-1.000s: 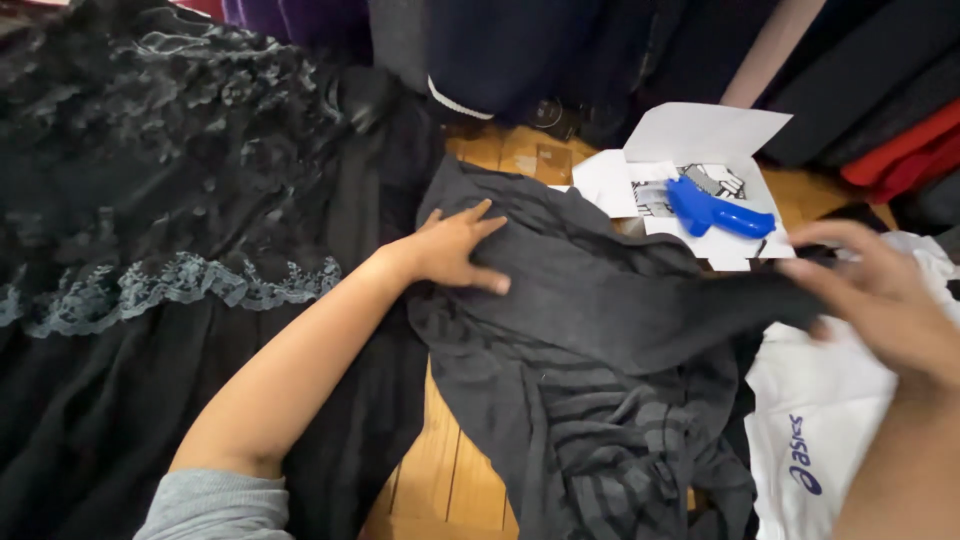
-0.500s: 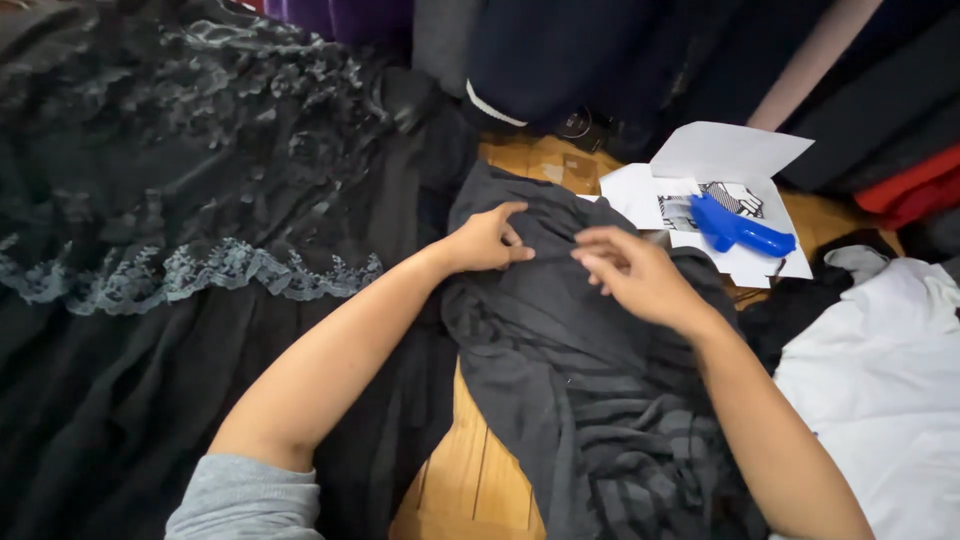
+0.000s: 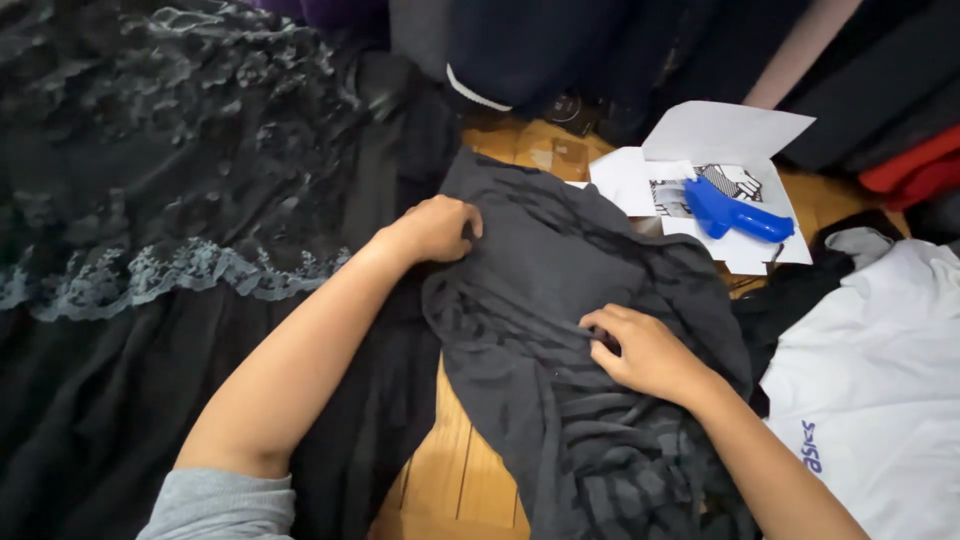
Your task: The person uses a blue glue gun to attach a piece of black lace fabric to a larger black garment laid out on the floor. They then pick up a pair of black striped shorts, apply glue to the waistband, and press the fabric onto it.
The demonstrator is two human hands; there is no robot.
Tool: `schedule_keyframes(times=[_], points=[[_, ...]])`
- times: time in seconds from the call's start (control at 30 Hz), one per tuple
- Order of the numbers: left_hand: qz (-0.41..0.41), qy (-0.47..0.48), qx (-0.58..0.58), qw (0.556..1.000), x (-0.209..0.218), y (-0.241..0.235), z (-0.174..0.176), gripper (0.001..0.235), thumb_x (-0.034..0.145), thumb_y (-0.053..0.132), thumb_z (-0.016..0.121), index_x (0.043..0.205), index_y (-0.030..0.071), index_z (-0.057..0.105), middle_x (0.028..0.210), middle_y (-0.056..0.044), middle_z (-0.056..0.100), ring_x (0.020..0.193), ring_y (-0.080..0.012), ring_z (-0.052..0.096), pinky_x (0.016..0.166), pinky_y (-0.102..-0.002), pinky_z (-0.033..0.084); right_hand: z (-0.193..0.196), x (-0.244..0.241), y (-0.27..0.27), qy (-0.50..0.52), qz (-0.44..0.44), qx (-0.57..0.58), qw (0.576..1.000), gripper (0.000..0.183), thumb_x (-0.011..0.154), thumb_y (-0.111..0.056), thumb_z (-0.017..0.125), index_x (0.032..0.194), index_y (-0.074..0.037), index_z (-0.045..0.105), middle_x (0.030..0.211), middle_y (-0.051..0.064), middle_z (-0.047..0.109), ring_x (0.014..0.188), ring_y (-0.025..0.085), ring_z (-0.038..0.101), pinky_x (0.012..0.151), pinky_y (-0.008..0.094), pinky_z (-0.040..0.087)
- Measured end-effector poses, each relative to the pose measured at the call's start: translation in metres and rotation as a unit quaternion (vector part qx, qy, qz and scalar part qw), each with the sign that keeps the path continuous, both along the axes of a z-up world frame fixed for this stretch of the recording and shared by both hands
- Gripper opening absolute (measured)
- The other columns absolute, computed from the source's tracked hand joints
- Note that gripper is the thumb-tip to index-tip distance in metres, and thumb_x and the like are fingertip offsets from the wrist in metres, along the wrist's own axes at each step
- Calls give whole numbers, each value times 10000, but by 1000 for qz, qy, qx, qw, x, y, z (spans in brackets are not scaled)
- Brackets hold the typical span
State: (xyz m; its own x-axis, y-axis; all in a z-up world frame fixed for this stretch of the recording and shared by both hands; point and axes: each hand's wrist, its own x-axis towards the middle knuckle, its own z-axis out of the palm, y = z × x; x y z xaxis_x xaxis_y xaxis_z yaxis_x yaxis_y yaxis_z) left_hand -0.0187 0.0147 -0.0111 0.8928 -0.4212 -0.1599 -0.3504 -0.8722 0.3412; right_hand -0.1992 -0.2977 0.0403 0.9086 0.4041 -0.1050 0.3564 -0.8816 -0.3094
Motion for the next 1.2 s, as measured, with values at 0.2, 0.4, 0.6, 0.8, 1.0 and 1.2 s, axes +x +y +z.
schedule_keyframes(times=[0.2,0.4,0.6,0.8,1.0,1.2], points=[[66,-226,96,967,-12,-2,5,567,812,527,792,1134,70,699,1109,-124,614,944,-316,696,641,-482,642,54,1,-17,-19,-83,1,996,328,865,-330,708,1134,-153,772,987,141,769,910,373,750,779,525,609],[137,-273,101,947,-11,-3,-5,757,802,650,776,1151,-12,659,954,-92,669,861,-276,733,674,-442,633,14,35,-108,-115,-298,-82,944,565,894,-520,745,1273,-108,676,1036,119,729,1002,388,736,848,531,580],[80,-179,-100,975,-12,4,8,199,865,271,769,943,159,624,933,-20,621,850,-361,735,720,-511,621,-27,59,-120,-119,-291,-40,948,358,902,-343,741,1168,-105,759,911,108,786,932,400,753,791,522,601],[99,-327,-213,915,-29,6,50,308,862,59,741,1047,116,503,1115,-87,498,884,-354,623,589,-518,510,15,46,-131,-251,-293,-24,922,178,945,-220,703,1104,-142,684,865,23,725,898,380,693,779,516,504],[-237,-24,-186,953,-102,-30,109,317,790,430,798,1050,256,745,1037,13,710,814,-189,698,776,-351,521,88,3,-81,-81,-228,18,970,271,923,-336,735,1113,-143,718,910,22,729,762,192,668,777,359,494],[-414,102,-72,902,-171,-33,70,710,641,403,904,1269,169,669,1154,-95,688,1008,-345,681,877,-415,493,89,-61,-57,244,11,-3,970,695,771,-522,860,1378,-269,633,1460,-22,599,1341,164,582,1134,336,425]])
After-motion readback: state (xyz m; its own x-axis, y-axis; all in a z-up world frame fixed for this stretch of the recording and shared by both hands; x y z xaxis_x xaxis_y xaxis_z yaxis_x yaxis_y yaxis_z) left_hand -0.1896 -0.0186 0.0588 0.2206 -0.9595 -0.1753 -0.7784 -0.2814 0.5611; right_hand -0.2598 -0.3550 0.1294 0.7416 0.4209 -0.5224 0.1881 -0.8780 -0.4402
